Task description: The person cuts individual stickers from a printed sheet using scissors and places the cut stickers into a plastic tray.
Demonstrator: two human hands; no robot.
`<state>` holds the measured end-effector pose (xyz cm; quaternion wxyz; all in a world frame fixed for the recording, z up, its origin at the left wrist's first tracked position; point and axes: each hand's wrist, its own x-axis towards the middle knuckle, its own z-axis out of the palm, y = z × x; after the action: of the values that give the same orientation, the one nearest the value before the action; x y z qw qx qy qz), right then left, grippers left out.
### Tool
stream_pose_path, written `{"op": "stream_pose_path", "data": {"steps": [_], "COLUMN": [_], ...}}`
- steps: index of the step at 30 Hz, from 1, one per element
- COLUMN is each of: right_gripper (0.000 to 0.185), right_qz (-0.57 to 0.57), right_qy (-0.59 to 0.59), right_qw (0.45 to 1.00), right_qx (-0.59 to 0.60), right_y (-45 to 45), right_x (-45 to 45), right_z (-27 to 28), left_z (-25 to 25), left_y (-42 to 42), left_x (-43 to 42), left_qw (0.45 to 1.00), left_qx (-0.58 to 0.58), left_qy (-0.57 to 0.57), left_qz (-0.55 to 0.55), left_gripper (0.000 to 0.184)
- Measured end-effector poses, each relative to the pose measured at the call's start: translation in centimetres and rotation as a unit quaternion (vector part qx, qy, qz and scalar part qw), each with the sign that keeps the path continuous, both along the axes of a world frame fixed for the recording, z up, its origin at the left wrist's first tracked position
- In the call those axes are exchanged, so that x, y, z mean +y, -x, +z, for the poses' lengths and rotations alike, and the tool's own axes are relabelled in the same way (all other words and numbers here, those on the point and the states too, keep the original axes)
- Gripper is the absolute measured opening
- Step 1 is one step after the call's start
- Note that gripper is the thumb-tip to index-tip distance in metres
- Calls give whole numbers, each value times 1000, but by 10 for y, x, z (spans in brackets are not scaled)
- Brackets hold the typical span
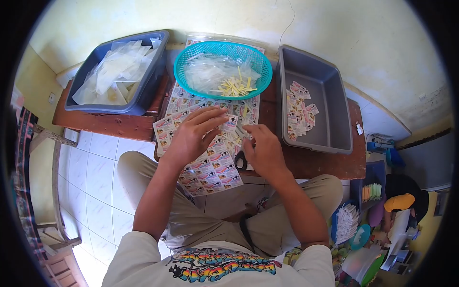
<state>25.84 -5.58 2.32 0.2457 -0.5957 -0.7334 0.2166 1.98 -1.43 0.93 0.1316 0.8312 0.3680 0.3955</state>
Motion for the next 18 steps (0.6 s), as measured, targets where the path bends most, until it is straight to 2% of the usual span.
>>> {"op": "stream_pose_path", "data": {"steps": [1, 8, 17, 18], "right_gripper": [32, 27, 17, 16], "right_qz": [-5, -8, -30, -35], "right_qy": [-12, -72, -43, -2], "right_qw": [997, 990, 986, 985], "right_qx": [72, 120, 158, 169], "right_y": [1, 6, 12, 11], "right_x": [3, 12, 18, 18], "right_z": [5, 12, 8, 8], "left_z": [-1, 1, 5, 4], "left_y": [-1, -7, -7, -7], "left_x": [0, -2, -4, -4], "left_qw": [1000, 997, 994, 993], "left_qx": [-1, 3, -23, -25], "left_qy": [9, 34, 62, 65], "left_qz": [-13, -67, -89, -91], "left_gripper": [43, 48, 52, 53]}}
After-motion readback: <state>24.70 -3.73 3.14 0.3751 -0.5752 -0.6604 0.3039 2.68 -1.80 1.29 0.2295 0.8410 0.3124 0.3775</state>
